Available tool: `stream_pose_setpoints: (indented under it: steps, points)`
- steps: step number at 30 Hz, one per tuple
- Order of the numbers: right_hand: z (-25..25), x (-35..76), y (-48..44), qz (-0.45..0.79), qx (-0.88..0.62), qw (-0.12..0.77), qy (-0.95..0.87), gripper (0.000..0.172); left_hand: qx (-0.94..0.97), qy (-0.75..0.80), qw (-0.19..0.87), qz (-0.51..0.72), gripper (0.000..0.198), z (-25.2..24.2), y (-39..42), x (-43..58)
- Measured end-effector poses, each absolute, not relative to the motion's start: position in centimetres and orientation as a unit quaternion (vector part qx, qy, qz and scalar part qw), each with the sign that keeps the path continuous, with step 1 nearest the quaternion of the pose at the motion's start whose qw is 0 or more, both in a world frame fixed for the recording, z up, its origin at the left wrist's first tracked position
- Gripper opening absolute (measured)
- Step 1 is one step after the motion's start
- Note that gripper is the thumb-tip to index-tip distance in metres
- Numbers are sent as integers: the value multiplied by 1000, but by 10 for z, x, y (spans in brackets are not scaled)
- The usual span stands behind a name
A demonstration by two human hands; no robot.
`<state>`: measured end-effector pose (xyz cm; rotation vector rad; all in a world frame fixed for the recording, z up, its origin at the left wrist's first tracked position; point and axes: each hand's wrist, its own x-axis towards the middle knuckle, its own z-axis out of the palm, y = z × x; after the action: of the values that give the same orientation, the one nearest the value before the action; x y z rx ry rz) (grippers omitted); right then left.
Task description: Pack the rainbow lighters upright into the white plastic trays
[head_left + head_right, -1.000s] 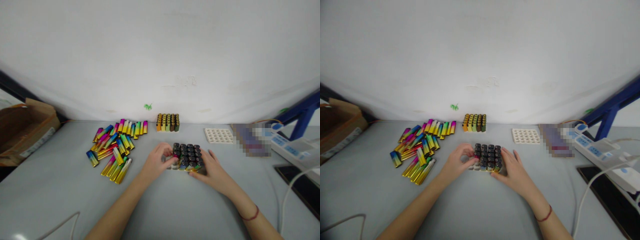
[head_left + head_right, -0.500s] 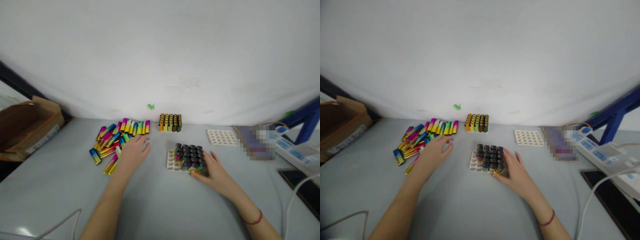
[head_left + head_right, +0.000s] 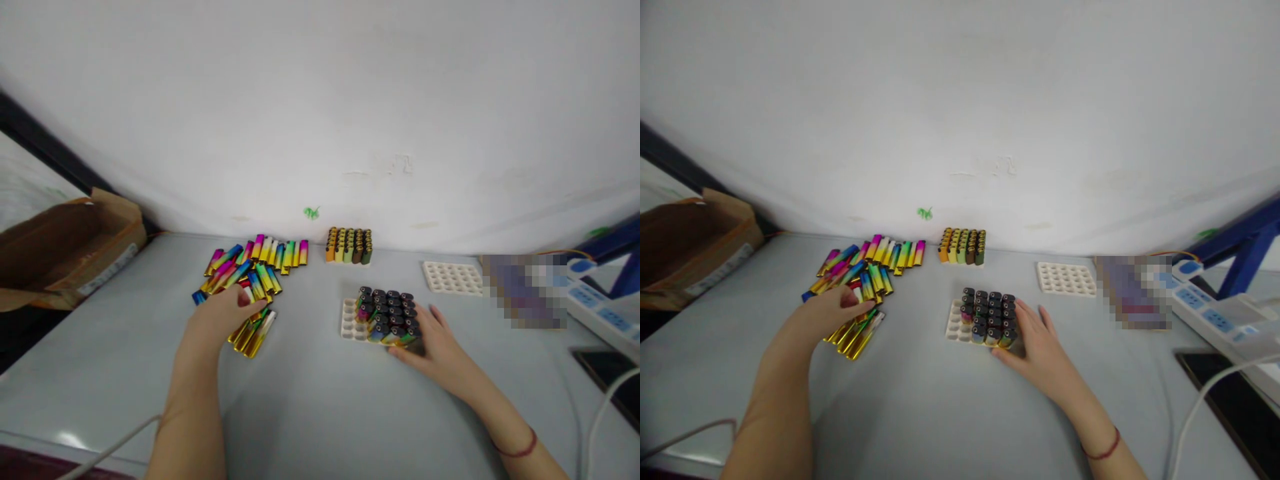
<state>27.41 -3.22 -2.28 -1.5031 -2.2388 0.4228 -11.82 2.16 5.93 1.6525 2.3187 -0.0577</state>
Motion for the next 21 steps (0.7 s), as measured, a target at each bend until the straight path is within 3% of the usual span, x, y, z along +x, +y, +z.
stream_pose_setpoints:
  steps: [5, 11, 16, 21]
  points:
    - [-20, 273, -32, 158, -545, 202, -798, 72, 572, 809, 135, -7, 34, 56, 24, -118]
    - [-19, 272, -32, 161, -548, 197, -797, 72, 585, 804, 104, -12, 58, 54, 25, -118]
    - [-21, 272, -32, 153, -544, 206, -799, 73, 598, 790, 132, -17, 35, 60, 28, -114]
    - [-20, 272, -32, 153, -544, 207, -799, 72, 636, 744, 161, 123, 31, 67, 29, -108]
